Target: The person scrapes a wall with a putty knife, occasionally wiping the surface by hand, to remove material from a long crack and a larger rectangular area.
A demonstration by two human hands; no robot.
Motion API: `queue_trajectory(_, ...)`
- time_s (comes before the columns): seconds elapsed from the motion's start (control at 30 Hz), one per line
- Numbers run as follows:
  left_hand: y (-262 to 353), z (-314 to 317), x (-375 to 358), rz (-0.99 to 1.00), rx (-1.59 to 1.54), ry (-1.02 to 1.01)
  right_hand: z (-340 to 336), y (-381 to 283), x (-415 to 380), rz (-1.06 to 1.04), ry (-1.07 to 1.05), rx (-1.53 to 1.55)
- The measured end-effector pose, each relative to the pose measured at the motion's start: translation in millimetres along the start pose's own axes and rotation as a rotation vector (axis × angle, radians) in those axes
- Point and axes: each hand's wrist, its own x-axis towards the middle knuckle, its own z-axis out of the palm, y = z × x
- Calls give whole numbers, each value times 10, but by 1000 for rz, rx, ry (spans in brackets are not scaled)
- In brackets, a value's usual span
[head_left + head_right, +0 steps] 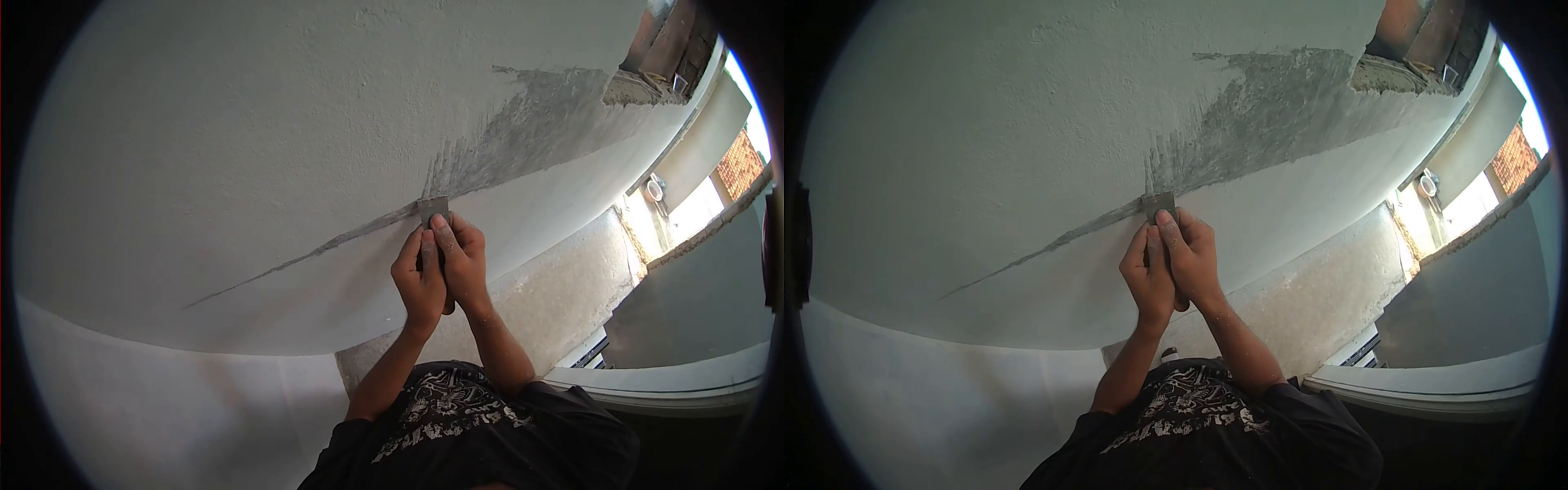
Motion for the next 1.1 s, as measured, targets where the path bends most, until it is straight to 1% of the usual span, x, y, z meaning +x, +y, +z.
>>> queue_trajectory(0.17, 0, 12, 1, 28, 54, 41, 19, -5, 10, 7, 23, 25)
queue_trajectory(0.37, 98, 44, 5, -26, 91, 53, 3, -55, 11, 41, 19, 51)
queue_trajectory(0.47, 108, 58, 32, 14, 119, 65, 54, -130, 54, 34, 39, 63)
queue_trajectory(0.53, 246, 57, 95, 24, 124, 38, 87, -260, 101, 24, 52, 65)
queue_trajectory(0.63, 467, 119, 241, 70, 126, 46, 119, -449, 185, -37, 52, 49)
queue_trajectory(0.73, 557, 167, 354, 142, 132, 69, 135, -599, 264, -99, 69, -17)
queue_trajectory(0.77, 586, 177, 386, 168, 136, 72, 167, -684, 302, -116, 67, 4)
queue_trajectory(0.87, 765, 221, 528, 195, 31, 0, 230, -853, 342, -138, 68, 39)
queue_trajectory(0.93, 780, 206, 507, 208, 78, -7, 224, -905, 365, -142, 62, 25)
queue_trajectory(1.0, 730, 193, 458, 200, 114, 8, 189, -809, 332, -126, 48, 32)
queue_trajectory(1.1, 499, 179, 251, 140, 134, 59, 76, -439, 259, -77, 13, 53)
